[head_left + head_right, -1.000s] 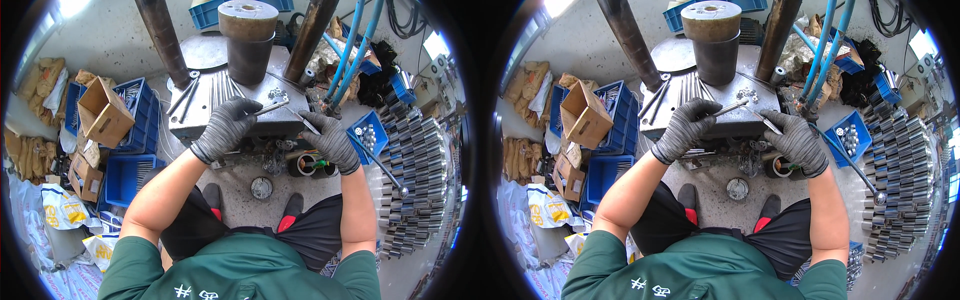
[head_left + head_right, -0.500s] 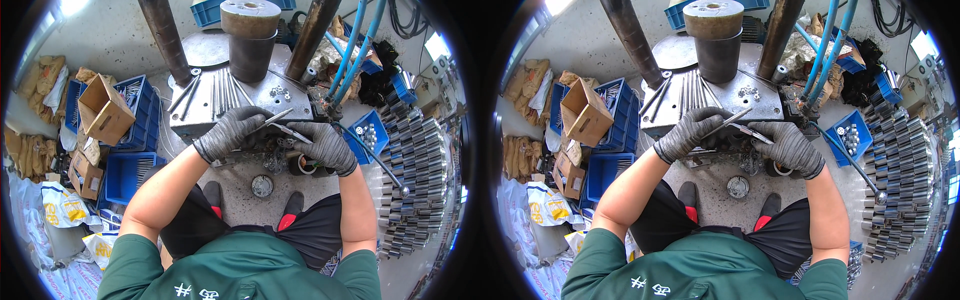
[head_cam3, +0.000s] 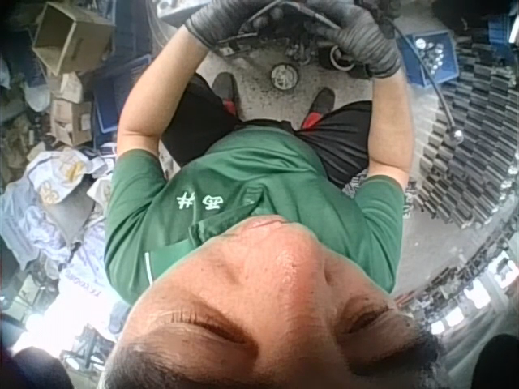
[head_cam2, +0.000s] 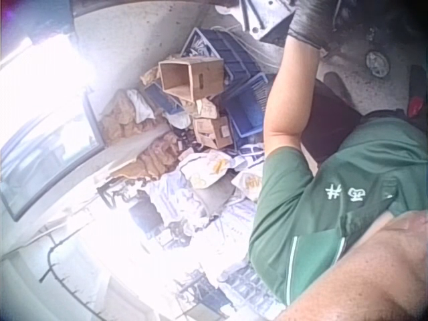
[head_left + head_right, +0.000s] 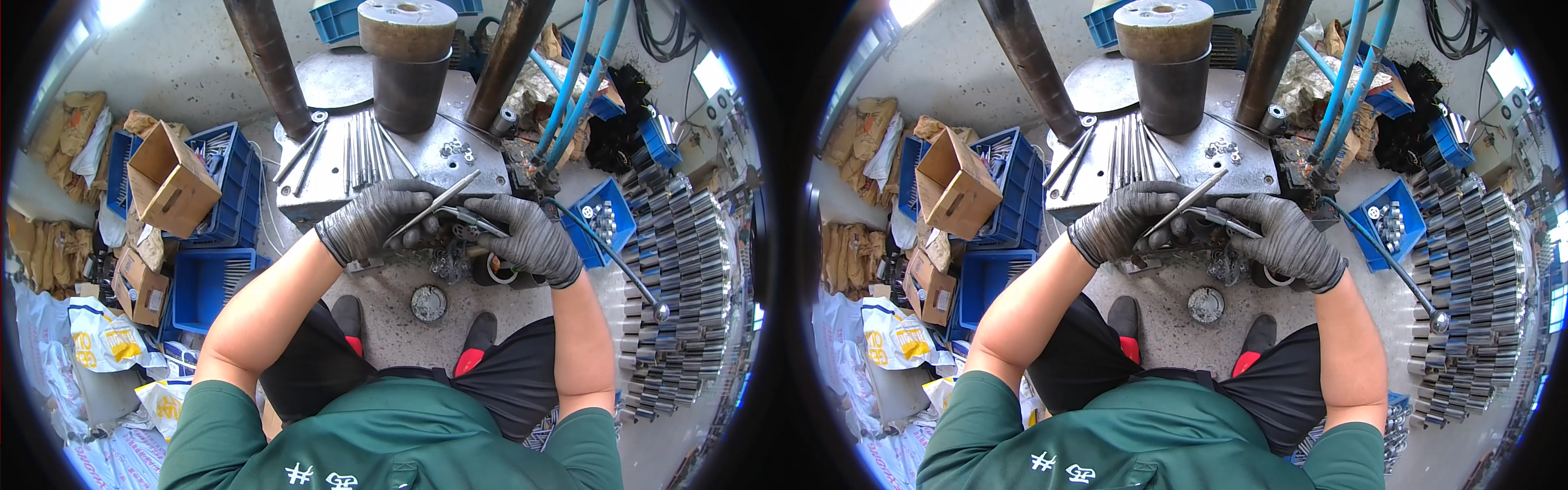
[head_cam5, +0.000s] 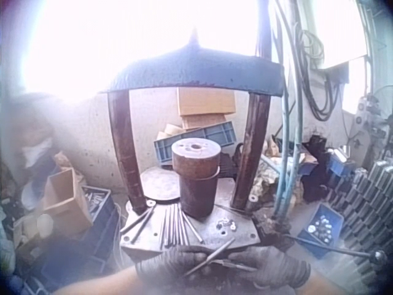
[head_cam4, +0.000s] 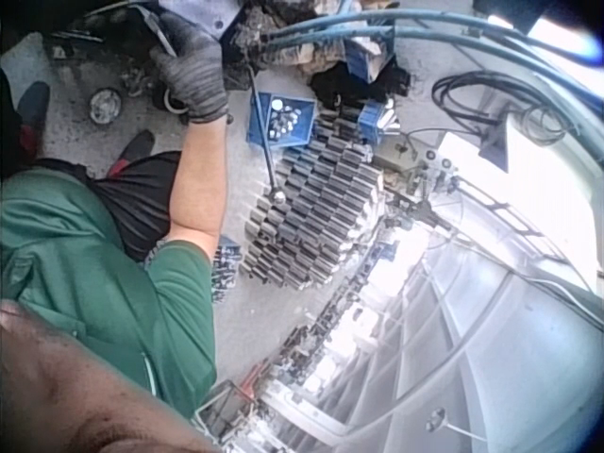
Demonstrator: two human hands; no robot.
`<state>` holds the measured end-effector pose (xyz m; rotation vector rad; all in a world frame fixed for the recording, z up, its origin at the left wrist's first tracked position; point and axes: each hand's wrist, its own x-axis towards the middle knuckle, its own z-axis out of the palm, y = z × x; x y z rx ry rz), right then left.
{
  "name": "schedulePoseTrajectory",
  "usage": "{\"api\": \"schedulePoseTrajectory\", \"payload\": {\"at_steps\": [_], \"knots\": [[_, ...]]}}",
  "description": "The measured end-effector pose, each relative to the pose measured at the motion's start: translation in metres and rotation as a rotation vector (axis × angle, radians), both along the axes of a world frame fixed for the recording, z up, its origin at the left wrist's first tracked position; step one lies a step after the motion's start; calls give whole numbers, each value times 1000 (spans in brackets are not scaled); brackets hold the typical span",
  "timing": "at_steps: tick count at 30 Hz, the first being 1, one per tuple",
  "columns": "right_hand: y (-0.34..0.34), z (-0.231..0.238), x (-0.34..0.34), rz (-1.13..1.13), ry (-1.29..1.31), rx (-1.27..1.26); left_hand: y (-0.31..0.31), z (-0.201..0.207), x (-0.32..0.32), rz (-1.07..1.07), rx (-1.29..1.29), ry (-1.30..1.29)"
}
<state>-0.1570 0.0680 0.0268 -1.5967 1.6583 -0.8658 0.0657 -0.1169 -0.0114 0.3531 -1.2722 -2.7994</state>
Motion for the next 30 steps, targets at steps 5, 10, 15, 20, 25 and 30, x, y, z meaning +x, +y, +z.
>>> {"api": "schedulePoseTrajectory", "payload": {"at_steps": [5,10,15,20,25,30], "knots": [[-3,-8,5,26,81,-118,0,1,-2,-41,202,48],[1,0,11,-20,-439,380,-2,4,3,38,-162,-1],[4,8,12,-8,-481,353,-4,6,8,55,-302,-128],[4,2,-1,-65,-559,227,-14,8,8,261,-395,-173],[2,11,-3,-179,-556,159,-53,-1,22,543,-739,-353],[4,9,-7,-206,-606,106,-104,-29,31,790,-1008,-561]]}}
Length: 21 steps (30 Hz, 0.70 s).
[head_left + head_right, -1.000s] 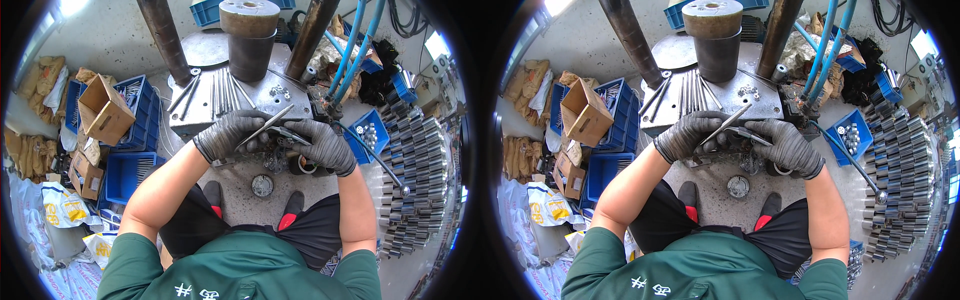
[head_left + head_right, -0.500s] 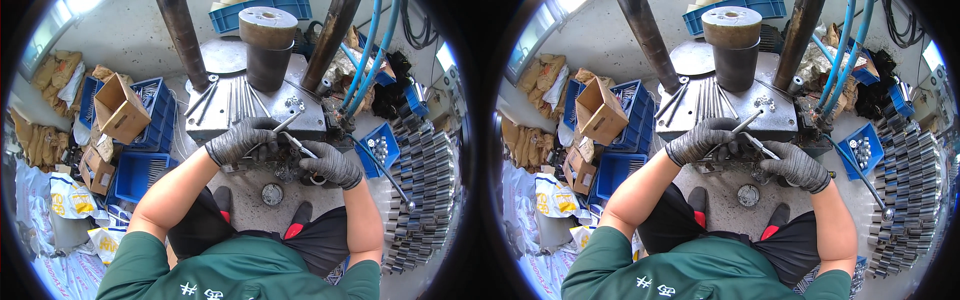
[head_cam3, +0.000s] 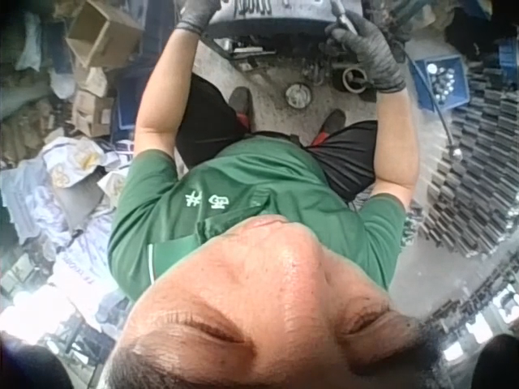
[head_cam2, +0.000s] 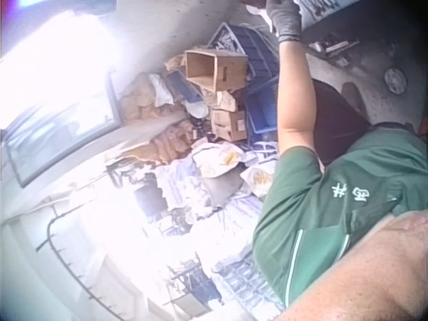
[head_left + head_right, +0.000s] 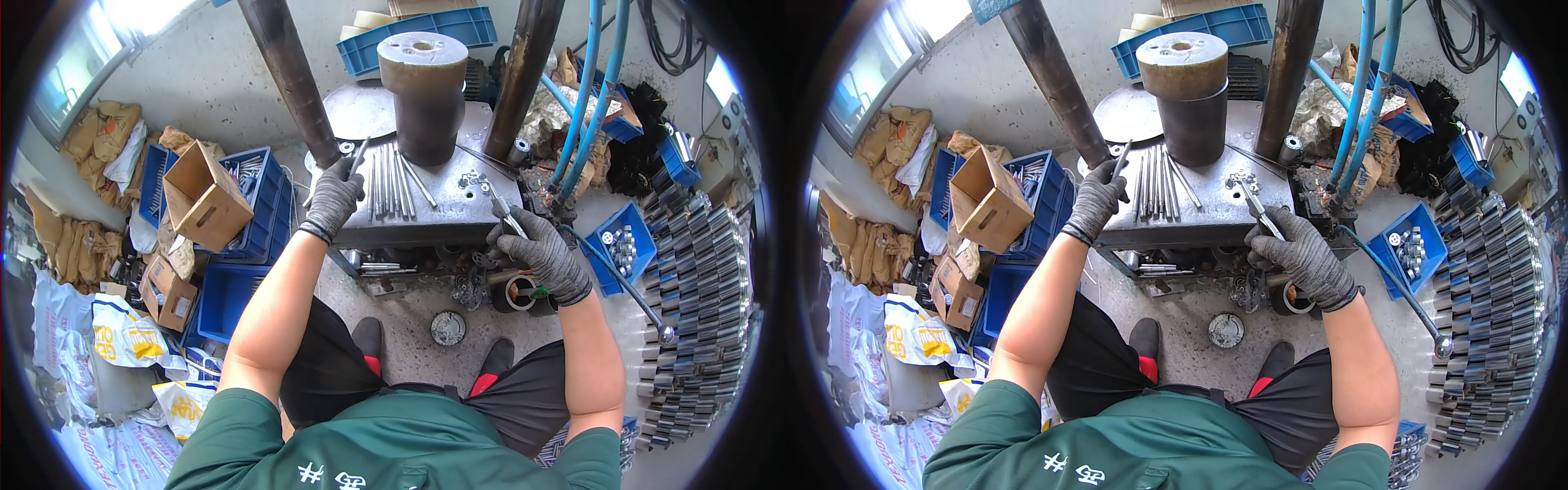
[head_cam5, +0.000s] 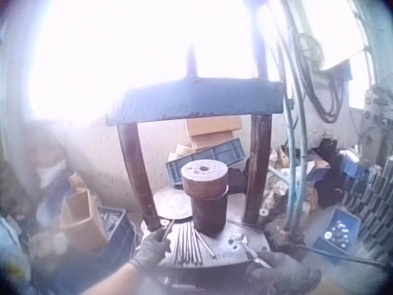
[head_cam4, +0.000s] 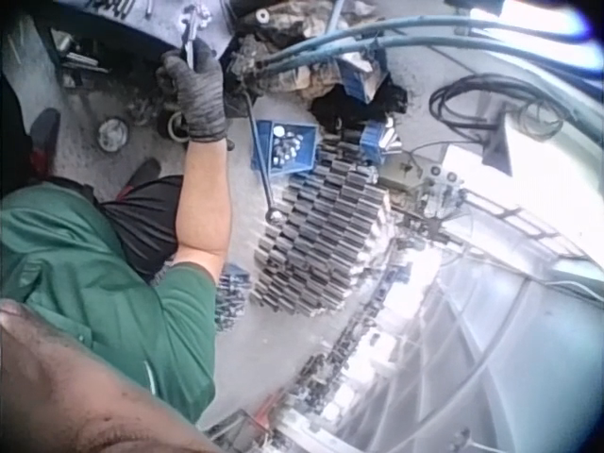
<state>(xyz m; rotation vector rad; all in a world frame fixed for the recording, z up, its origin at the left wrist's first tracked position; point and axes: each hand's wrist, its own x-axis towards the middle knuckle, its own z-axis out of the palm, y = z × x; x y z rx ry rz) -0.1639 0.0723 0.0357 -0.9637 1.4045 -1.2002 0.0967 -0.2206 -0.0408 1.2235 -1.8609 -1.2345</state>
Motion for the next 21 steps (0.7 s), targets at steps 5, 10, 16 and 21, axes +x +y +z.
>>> {"api": "schedulePoseTrajectory", "payload": {"at_steps": [5,10,16,21], "knots": [[-6,-3,-4,1,64,20,-17,-17,18,-9,-471,-265],[-11,-9,-11,-37,181,4,9,13,5,-139,-596,-818],[-12,-19,-15,-65,251,-39,3,7,6,-31,-647,-845],[-18,-37,-25,-100,787,-104,0,0,6,20,-763,-686]]}}
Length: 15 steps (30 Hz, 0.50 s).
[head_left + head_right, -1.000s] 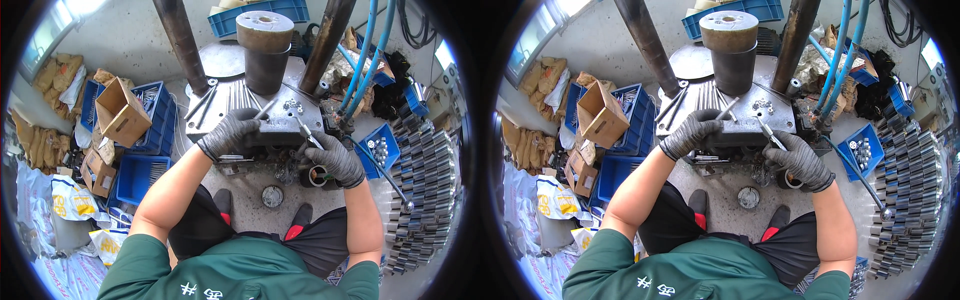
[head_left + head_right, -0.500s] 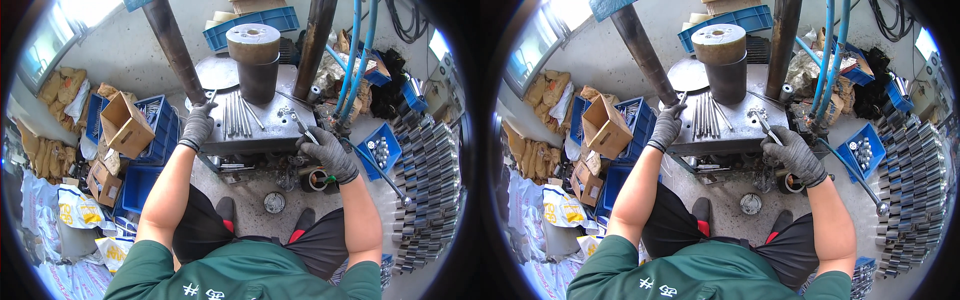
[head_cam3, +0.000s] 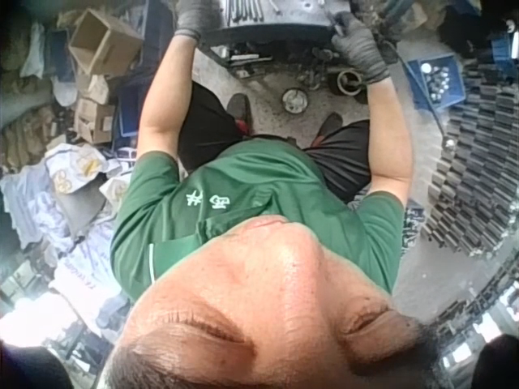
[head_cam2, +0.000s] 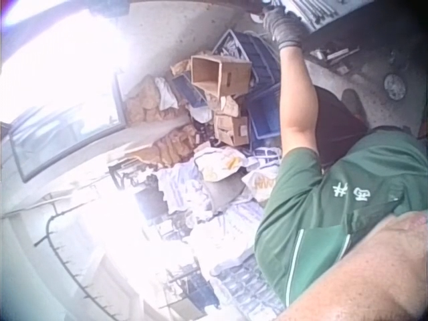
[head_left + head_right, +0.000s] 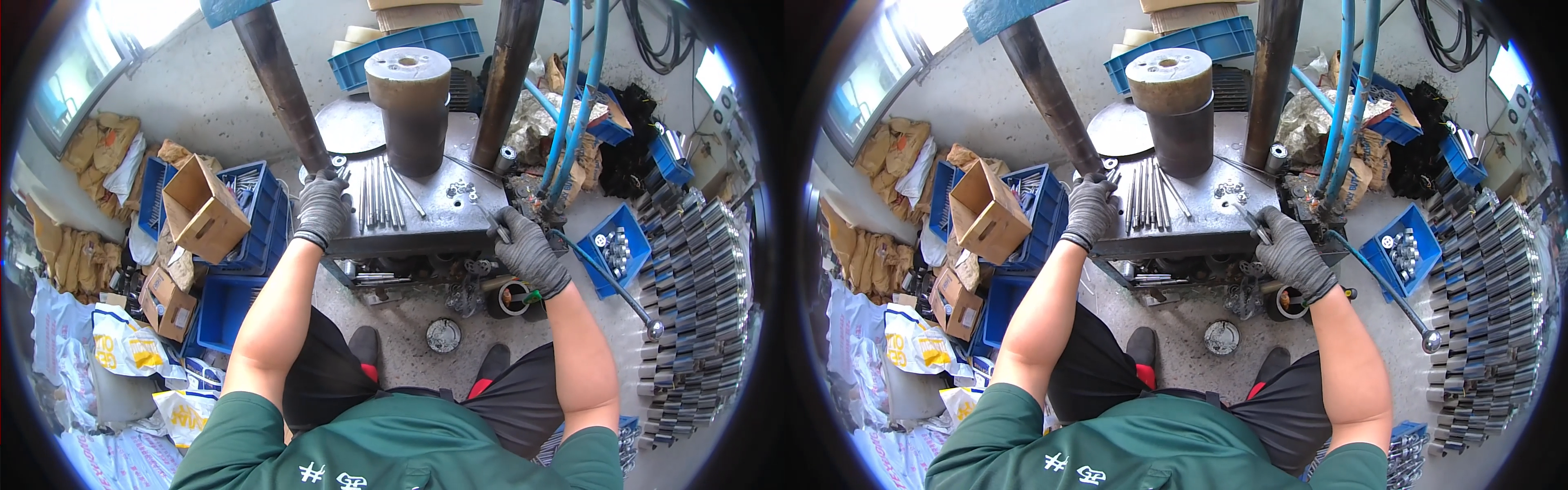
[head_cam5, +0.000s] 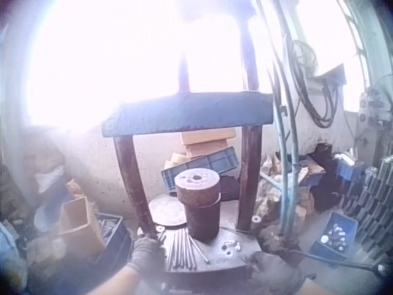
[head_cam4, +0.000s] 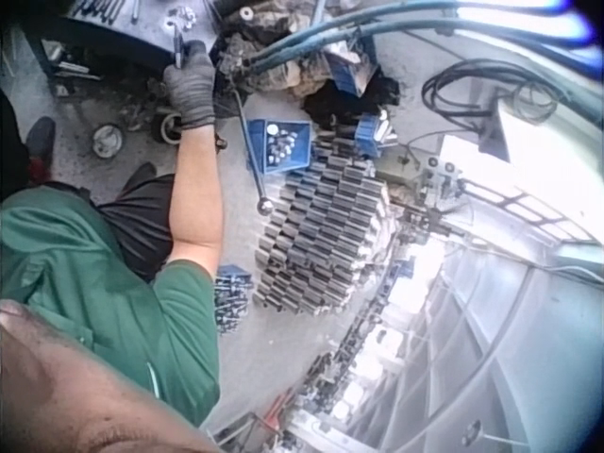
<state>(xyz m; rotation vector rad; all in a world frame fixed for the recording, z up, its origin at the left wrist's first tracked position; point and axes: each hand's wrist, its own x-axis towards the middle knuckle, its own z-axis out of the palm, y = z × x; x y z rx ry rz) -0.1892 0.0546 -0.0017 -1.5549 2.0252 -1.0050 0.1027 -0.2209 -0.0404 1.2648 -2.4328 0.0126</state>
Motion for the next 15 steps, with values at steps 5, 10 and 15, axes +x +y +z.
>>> {"api": "schedulePoseTrajectory", "payload": {"at_steps": [5,10,15], "knots": [[-8,0,9,4,302,-54,3,-4,-6,-39,148,103],[-18,-11,4,90,458,-78,-10,-20,-2,-58,164,55],[-28,-17,2,113,540,20,6,8,-8,49,376,31]]}}
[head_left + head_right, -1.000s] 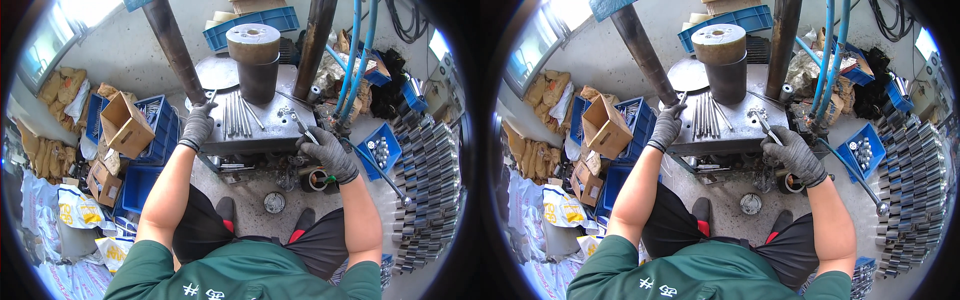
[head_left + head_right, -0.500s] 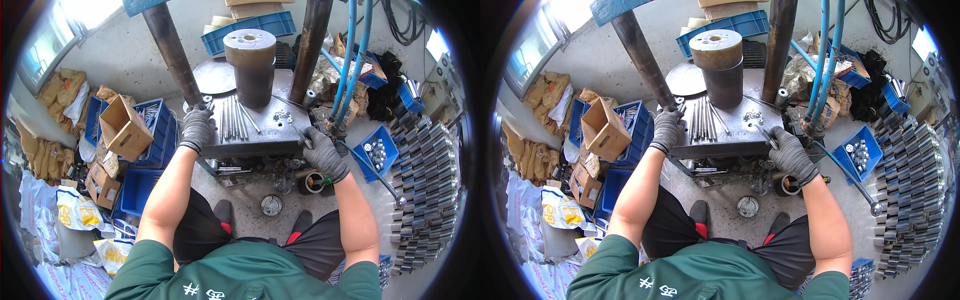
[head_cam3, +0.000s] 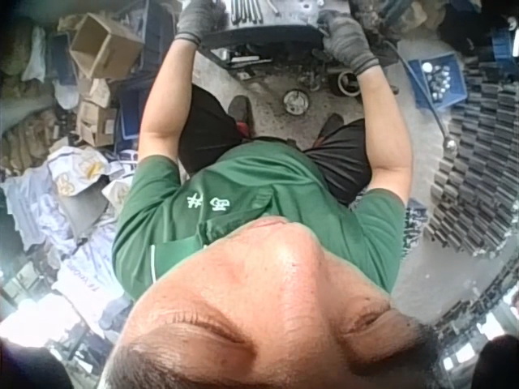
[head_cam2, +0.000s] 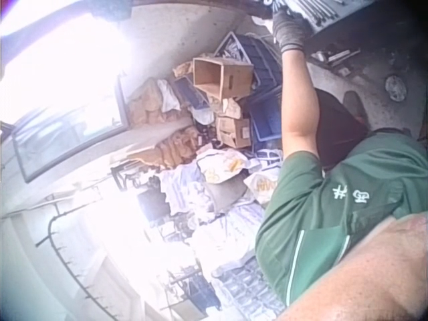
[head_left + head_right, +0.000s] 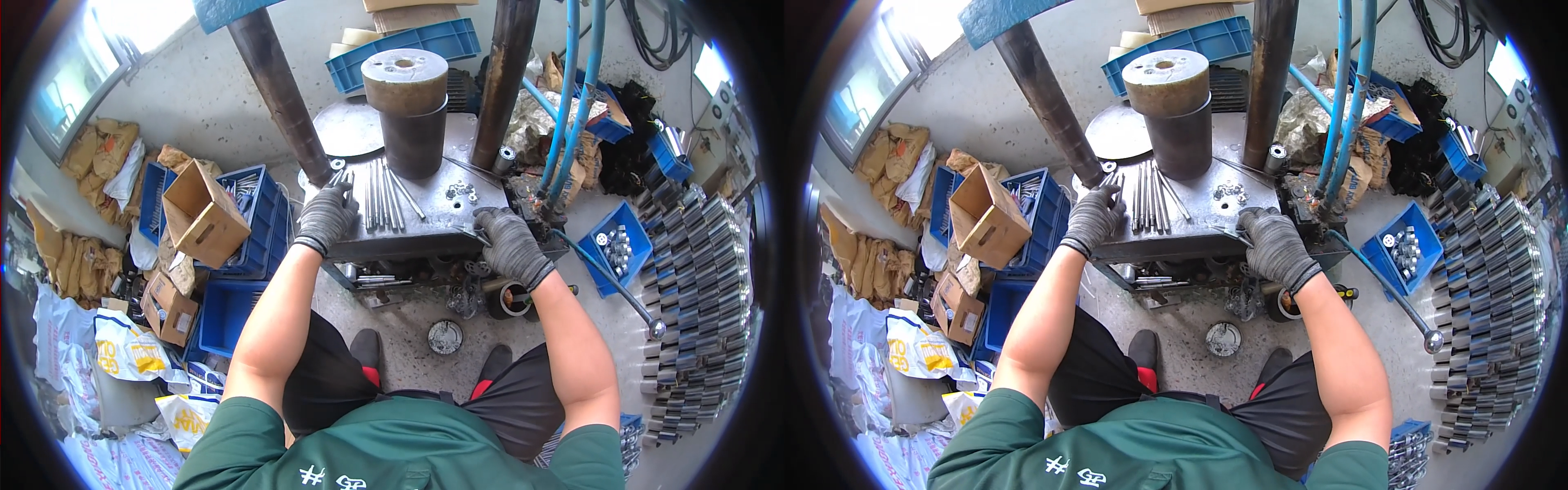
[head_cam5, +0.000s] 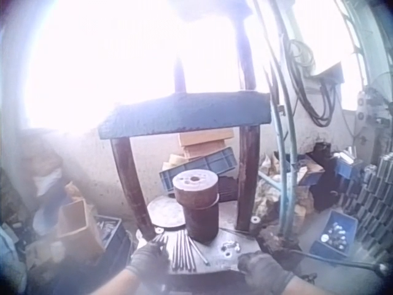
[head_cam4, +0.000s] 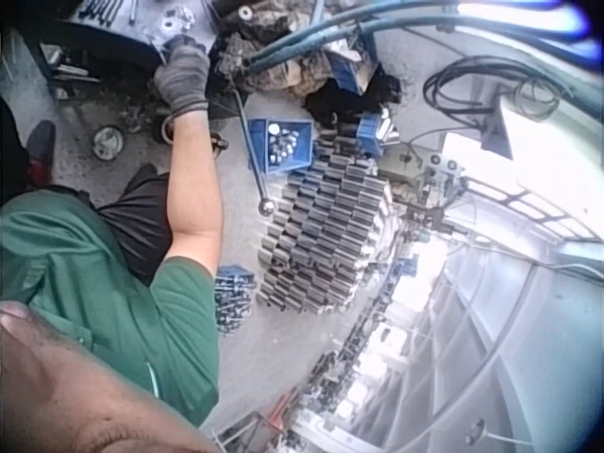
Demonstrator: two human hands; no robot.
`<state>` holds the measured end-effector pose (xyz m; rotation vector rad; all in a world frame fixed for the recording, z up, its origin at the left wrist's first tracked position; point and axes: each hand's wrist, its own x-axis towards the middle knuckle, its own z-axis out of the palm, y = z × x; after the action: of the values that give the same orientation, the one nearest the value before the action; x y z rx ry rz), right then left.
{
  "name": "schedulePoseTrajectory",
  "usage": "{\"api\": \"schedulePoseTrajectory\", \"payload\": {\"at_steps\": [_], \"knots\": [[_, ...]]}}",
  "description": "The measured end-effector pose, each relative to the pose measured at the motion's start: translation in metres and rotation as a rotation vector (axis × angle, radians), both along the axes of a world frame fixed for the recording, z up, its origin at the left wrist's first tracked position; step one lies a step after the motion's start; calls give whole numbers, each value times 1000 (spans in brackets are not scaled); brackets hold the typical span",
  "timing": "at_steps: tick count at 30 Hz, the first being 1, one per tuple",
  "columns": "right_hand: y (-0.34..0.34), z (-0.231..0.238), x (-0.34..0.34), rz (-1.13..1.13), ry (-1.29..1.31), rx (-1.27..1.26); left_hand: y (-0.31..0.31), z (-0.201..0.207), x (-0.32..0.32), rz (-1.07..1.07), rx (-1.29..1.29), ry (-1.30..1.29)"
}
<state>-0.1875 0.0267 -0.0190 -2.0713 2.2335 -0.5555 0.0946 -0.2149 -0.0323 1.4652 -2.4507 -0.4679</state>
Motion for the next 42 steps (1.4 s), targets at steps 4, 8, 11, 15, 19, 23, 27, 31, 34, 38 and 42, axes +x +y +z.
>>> {"api": "schedulePoseTrajectory", "payload": {"at_steps": [4,8,11,15,19,23,27,31,34,38,42], "knots": [[-9,-4,-6,9,110,-6,2,4,-2,-11,-86,-115],[-22,3,-13,-105,172,168,0,9,-5,-4,-32,-162],[-28,2,-14,-96,216,196,1,5,-2,30,-101,-3],[-36,-3,-13,-158,235,195,-25,-19,2,152,167,583],[-24,-2,-19,-162,24,126,-8,1,-2,61,921,1390],[-23,-33,-45,-316,-399,-141,11,2,-15,-105,1107,1452],[-22,-50,-68,-405,-354,-199,46,6,-39,-197,1176,1464],[-25,-22,-34,-261,-215,-158,55,-11,-45,-267,1293,1469],[-16,-26,-30,-131,-19,-197,66,-1,-50,-301,1264,1363],[-8,-23,-23,-44,137,-151,68,-1,-55,-334,1250,1333],[-12,-29,-21,7,200,-154,67,-5,-50,-337,1258,1385]]}}
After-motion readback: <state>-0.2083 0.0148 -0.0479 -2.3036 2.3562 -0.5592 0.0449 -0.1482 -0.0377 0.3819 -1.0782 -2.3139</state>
